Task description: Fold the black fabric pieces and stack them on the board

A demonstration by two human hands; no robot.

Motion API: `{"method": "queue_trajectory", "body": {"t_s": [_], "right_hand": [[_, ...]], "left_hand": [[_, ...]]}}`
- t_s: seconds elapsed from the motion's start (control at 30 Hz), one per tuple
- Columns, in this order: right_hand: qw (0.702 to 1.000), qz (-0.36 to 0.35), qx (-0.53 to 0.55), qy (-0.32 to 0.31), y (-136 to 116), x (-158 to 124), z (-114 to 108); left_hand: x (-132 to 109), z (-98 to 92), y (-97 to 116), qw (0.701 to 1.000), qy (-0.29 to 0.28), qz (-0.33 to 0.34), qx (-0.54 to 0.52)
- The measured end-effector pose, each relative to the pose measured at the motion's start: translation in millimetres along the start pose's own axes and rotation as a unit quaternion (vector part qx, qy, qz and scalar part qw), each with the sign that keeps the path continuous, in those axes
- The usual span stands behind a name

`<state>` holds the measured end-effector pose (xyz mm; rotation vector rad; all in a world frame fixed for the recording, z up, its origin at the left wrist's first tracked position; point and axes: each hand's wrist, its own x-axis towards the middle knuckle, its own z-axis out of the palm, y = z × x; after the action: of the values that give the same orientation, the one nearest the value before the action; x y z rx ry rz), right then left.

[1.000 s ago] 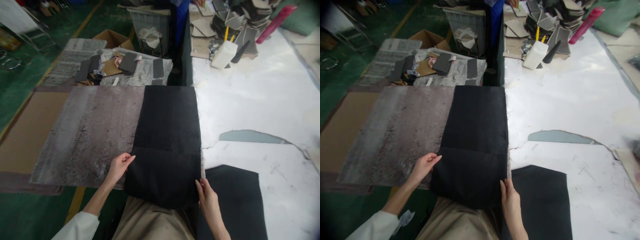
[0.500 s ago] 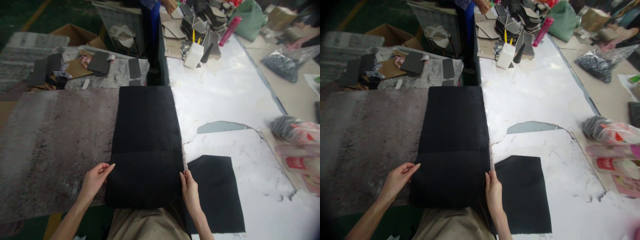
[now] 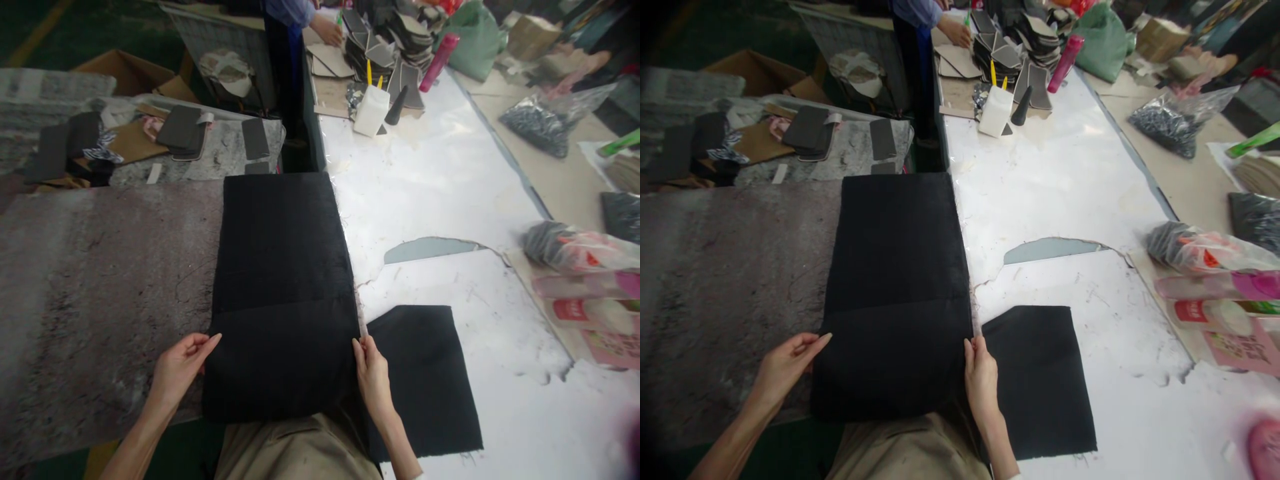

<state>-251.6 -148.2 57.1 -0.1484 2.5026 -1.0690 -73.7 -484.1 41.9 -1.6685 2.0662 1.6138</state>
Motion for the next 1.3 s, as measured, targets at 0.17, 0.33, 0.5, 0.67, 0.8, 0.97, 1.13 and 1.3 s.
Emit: {"method": "queue_trajectory", "body": {"t_s": [0.17, 0.33, 0.5, 0.67, 0.8, 0.97, 1.13, 1.3], "right_hand": [[1.0, 0.001, 0.0, 0.009, 1.4, 0.0, 0.6], [1.0, 0.01, -0.019, 0.008, 1.9, 0.9, 0.9], [0.999, 0.01, -0.05, 0.012, -0.7, 2.4, 0.4], [0.998, -0.002, -0.068, 0.015, -3.7, 3.1, -2.8], [0.997, -0.001, -0.082, 0.006, -2.6, 3.8, -4.2], [0.996, 0.009, -0.093, 0.001, -0.4, 4.9, -3.1], [0.995, 0.012, -0.102, -0.002, 0.6, 5.1, -2.8], [0.995, 0.003, -0.102, 0.002, -1.4, 5.2, -3.0]], "left_hand": [[1.6, -0.4, -0.6, 1.0, -0.006, 0.004, 0.014], [1.0, 0.8, -0.4, 1.0, -0.008, 0.016, 0.004], [-0.2, 1.7, -0.3, 1.0, 0.0, 0.024, 0.001], [-3.6, 2.5, 6.2, 1.0, -0.002, 0.029, 0.0], [-7.5, 3.8, 12.9, 0.998, 0.002, 0.053, -0.018], [-8.9, 3.9, 15.6, 0.997, 0.008, 0.068, -0.019], [-8.4, 4.5, 15.7, 0.997, 0.012, 0.07, -0.017], [-7.8, 6.2, 11.8, 0.997, 0.024, 0.072, -0.023]]}}
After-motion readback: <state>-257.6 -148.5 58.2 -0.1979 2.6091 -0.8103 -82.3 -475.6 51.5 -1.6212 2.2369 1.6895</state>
